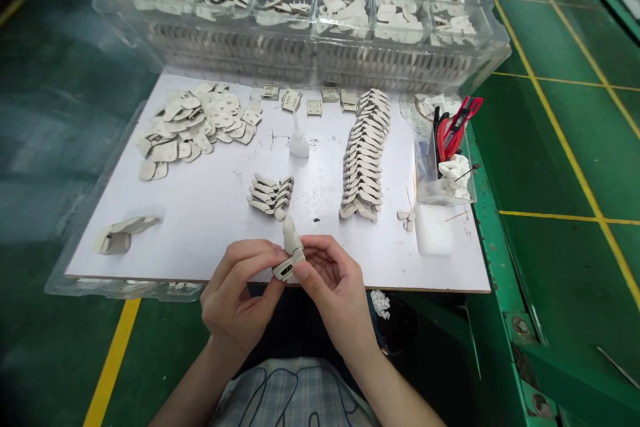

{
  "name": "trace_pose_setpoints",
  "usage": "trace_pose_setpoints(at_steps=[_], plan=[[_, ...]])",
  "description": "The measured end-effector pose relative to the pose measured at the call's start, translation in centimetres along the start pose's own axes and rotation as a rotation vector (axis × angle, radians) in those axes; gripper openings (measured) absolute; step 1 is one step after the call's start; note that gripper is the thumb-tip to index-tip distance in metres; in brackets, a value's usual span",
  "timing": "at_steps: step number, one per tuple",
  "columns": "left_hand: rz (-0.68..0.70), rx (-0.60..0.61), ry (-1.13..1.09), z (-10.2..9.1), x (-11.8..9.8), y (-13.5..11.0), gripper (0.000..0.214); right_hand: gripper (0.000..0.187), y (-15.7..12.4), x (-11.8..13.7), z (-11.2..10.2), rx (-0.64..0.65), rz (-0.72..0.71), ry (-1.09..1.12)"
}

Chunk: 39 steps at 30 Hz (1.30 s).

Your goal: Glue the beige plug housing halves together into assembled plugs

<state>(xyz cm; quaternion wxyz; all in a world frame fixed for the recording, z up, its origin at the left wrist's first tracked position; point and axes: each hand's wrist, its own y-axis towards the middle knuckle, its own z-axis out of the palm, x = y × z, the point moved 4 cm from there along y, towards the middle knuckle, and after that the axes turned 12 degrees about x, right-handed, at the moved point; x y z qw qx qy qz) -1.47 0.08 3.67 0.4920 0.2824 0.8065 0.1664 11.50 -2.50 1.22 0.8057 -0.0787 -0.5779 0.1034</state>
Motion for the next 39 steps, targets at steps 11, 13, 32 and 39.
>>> trace_pose_setpoints(at_steps=[11, 13, 32, 39], plan=[[0.002, 0.029, 0.050, -0.4, 0.2, 0.0, 0.027, 0.026, 0.2, 0.1, 0.3, 0.010, 0.013, 0.032], [0.006, 0.032, 0.060, -0.5, 0.3, 0.1, 0.025, 0.026, 0.2, 0.3, 0.4, 0.002, 0.008, -0.006], [-0.014, 0.028, -0.063, -0.1, 1.0, 0.1, 0.023, 0.021, 0.6, 1.6, -0.1, 0.065, -0.042, -0.197], [-0.007, -0.045, 0.047, -0.4, 0.6, -0.1, 0.025, 0.025, 0.2, 1.1, 0.1, 0.098, -0.028, -0.060]])
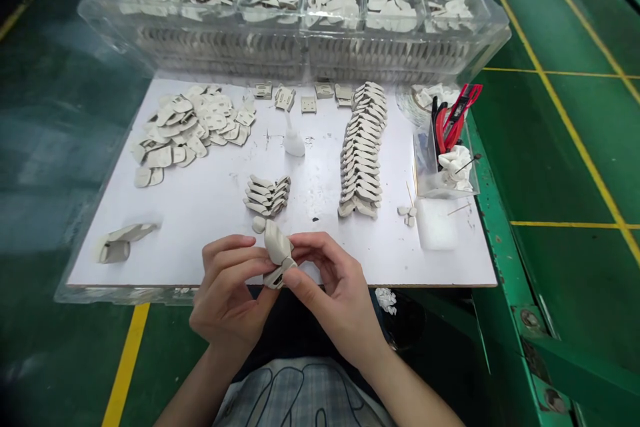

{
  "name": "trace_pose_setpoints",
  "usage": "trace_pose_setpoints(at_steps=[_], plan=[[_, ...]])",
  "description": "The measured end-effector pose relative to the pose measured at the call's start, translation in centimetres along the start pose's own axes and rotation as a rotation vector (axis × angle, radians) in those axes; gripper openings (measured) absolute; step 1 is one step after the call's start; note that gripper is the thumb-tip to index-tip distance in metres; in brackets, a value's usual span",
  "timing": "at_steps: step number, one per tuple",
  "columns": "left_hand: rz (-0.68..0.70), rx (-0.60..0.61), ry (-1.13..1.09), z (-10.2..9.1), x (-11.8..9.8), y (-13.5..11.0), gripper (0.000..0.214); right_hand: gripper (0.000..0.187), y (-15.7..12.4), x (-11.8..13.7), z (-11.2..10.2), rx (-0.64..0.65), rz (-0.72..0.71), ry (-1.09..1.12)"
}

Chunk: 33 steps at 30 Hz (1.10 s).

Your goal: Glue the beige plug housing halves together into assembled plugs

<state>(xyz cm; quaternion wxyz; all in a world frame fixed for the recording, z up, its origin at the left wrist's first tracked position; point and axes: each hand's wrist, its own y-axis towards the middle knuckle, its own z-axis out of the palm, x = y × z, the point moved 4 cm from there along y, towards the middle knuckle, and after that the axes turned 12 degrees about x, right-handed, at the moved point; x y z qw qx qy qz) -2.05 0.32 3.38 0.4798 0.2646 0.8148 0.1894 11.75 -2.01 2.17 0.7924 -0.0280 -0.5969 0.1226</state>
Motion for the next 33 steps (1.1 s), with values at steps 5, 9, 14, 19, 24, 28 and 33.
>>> trace_pose_setpoints(at_steps=[5, 9, 14, 19, 24, 28, 33], plan=[[0.089, 0.000, 0.109, -0.7, -1.0, 0.0, 0.022, 0.030, -0.1, -0.7, 0.4, 0.125, 0.062, 0.216], [0.101, 0.041, 0.158, -0.9, -1.6, 0.5, 0.019, 0.024, -0.4, -0.5, 0.3, 0.115, 0.022, 0.196], [0.099, 0.039, 0.084, -0.6, -1.2, 0.4, 0.022, 0.021, -0.5, 0.3, 0.3, 0.024, -0.065, -0.009], [0.073, 0.011, 0.023, -0.4, -0.5, -0.1, 0.023, 0.023, -0.4, 1.0, 0.7, 0.012, -0.126, -0.140], [0.058, 0.007, -0.087, -0.1, 0.0, -0.4, 0.024, 0.021, -0.6, 1.2, 0.8, 0.012, -0.150, -0.232], [0.017, -0.001, -0.194, 0.2, 0.4, -0.8, 0.026, 0.021, -0.6, 1.1, 0.7, 0.002, -0.163, -0.300], [-0.019, 0.006, -0.254, 0.5, 0.7, -1.4, 0.029, 0.018, -0.5, 0.9, 0.8, 0.011, -0.142, -0.321]])
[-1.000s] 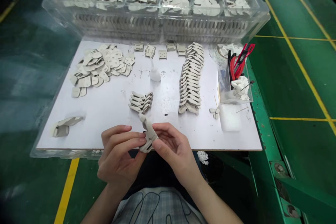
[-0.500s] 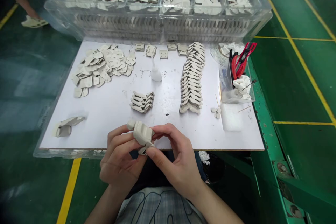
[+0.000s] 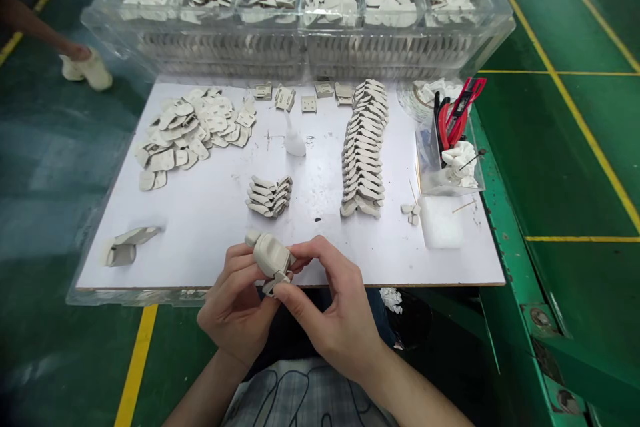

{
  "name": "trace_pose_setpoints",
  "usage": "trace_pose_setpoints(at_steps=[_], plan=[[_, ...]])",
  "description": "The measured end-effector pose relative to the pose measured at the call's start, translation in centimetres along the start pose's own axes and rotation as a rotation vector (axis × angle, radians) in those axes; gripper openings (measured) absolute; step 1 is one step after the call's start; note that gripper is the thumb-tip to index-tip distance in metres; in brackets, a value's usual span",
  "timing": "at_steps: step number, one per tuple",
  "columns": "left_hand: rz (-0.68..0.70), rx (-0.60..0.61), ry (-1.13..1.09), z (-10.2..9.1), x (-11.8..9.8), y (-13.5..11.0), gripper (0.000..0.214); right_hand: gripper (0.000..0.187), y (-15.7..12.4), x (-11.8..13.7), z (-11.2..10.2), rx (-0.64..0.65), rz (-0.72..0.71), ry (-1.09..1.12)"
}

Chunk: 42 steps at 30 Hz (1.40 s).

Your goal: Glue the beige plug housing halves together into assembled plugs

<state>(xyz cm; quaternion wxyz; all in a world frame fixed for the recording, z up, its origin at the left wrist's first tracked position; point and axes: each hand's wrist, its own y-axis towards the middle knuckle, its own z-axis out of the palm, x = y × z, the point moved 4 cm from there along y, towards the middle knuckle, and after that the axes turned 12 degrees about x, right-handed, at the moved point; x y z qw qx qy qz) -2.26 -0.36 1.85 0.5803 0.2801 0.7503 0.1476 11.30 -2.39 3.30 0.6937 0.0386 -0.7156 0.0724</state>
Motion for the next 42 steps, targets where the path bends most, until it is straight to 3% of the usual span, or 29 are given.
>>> trace_pose_setpoints(at_steps=[5, 10, 13, 20, 22, 24, 27, 30, 32, 34, 37, 39, 42], plan=[[-0.018, 0.024, 0.025, -0.1, 0.5, 0.5, 0.030, 0.018, 0.7, -0.9, -0.2, 0.010, 0.056, 0.089], [-0.005, 0.129, 0.203, 0.0, 0.5, 2.1, 0.023, 0.021, 1.5, -2.7, -0.7, -0.037, 0.135, 0.354], [0.015, 0.094, 0.285, -0.2, 0.1, 2.5, 0.023, 0.025, 1.4, -3.1, -0.6, -0.056, 0.180, 0.456], [0.080, 0.086, 0.261, -0.5, -0.2, 2.6, 0.024, 0.023, 1.4, -2.8, -0.6, 0.022, 0.183, 0.432], [0.077, 0.151, 0.212, -1.1, -0.1, 2.6, 0.025, 0.021, 1.4, -2.8, -0.8, 0.046, 0.156, 0.398], [-0.029, 0.262, 0.085, -1.8, 0.3, 2.4, 0.025, 0.022, 1.3, -2.7, -1.2, 0.055, 0.108, 0.341], [-0.362, 0.355, -0.278, -2.7, 1.4, 1.5, 0.034, 0.027, 1.2, -2.2, -1.2, 0.145, -0.004, 0.176], [-0.632, 0.381, -0.617, -2.6, 1.8, 0.5, 0.044, 0.034, 1.3, -1.7, -0.4, 0.243, -0.095, -0.046], [-0.703, 0.337, -0.652, -3.1, 1.8, 0.2, 0.042, 0.041, 1.3, -1.5, -0.1, 0.209, -0.116, -0.160], [-0.691, 0.209, -0.473, -4.9, 1.9, 0.1, 0.029, 0.044, 1.3, -1.5, 0.0, 0.128, -0.121, -0.211], [-0.548, 0.014, 0.096, -9.1, 1.6, -0.3, 0.012, 0.039, 1.1, -2.1, -0.1, 0.049, -0.108, -0.210], [-0.425, -0.083, 0.473, -11.5, 1.3, -0.8, 0.014, 0.036, 1.0, -2.5, -0.1, 0.021, -0.105, -0.208], [-0.281, -0.217, 0.818, -13.6, 1.7, -1.6, 0.016, 0.032, 1.0, -2.7, -0.2, -0.006, -0.105, -0.215]])
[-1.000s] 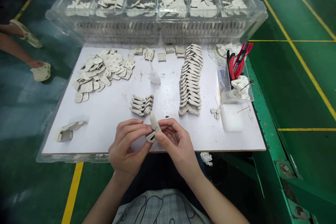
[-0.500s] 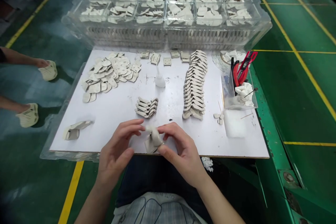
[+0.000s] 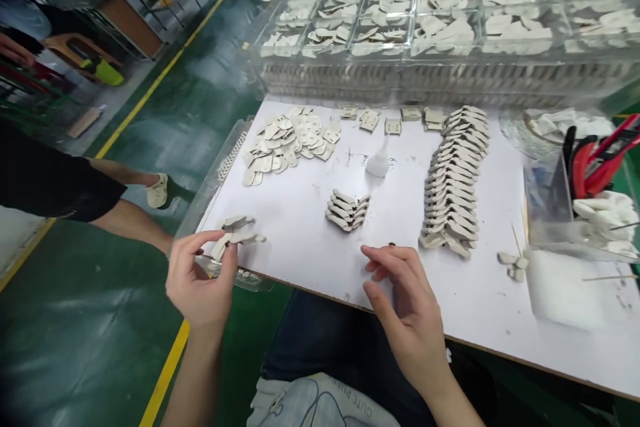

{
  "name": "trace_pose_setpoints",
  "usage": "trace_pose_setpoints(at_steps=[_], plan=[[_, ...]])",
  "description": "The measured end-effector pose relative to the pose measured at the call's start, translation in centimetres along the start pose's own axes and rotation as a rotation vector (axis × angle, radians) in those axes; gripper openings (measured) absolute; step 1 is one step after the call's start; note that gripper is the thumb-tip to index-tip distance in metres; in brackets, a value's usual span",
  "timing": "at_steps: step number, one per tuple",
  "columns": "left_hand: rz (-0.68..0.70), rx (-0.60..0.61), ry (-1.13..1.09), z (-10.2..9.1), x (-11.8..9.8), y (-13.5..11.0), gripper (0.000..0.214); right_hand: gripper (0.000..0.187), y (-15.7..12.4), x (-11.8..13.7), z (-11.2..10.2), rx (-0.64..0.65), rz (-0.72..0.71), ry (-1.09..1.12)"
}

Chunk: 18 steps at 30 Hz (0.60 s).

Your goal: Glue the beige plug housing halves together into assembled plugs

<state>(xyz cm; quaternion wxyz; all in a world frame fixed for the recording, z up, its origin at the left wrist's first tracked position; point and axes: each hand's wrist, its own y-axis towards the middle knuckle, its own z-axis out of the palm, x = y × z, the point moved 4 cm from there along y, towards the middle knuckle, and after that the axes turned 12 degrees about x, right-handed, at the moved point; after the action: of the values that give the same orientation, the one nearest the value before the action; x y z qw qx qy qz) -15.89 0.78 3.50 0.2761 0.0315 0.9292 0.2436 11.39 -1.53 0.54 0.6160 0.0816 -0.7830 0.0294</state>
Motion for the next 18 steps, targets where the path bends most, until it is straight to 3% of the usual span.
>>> trace_pose_setpoints(at_steps=[2, 5, 12, 16, 18], plan=[[0.015, -0.063, 0.097, 0.2, 0.9, 0.0, 0.014, 0.031, 0.1, 0.1, 0.1, -0.005, -0.001, -0.013], [-0.008, -0.063, 0.166, 1.0, 1.9, -0.1, 0.014, 0.029, 0.2, 0.1, 0.1, -0.015, -0.008, -0.024], [-0.004, -0.046, 0.092, 1.7, 3.2, -0.3, 0.020, 0.028, 0.3, 0.0, 0.1, -0.022, -0.014, -0.013], [-0.018, -0.056, 0.053, 1.6, 3.3, -0.4, 0.023, 0.025, 0.3, -0.1, 0.1, -0.067, 0.014, 0.023], [-0.004, -0.039, 0.066, 1.3, 2.5, -0.3, 0.036, 0.024, 0.2, -0.1, 0.2, -0.073, 0.017, 0.041]])
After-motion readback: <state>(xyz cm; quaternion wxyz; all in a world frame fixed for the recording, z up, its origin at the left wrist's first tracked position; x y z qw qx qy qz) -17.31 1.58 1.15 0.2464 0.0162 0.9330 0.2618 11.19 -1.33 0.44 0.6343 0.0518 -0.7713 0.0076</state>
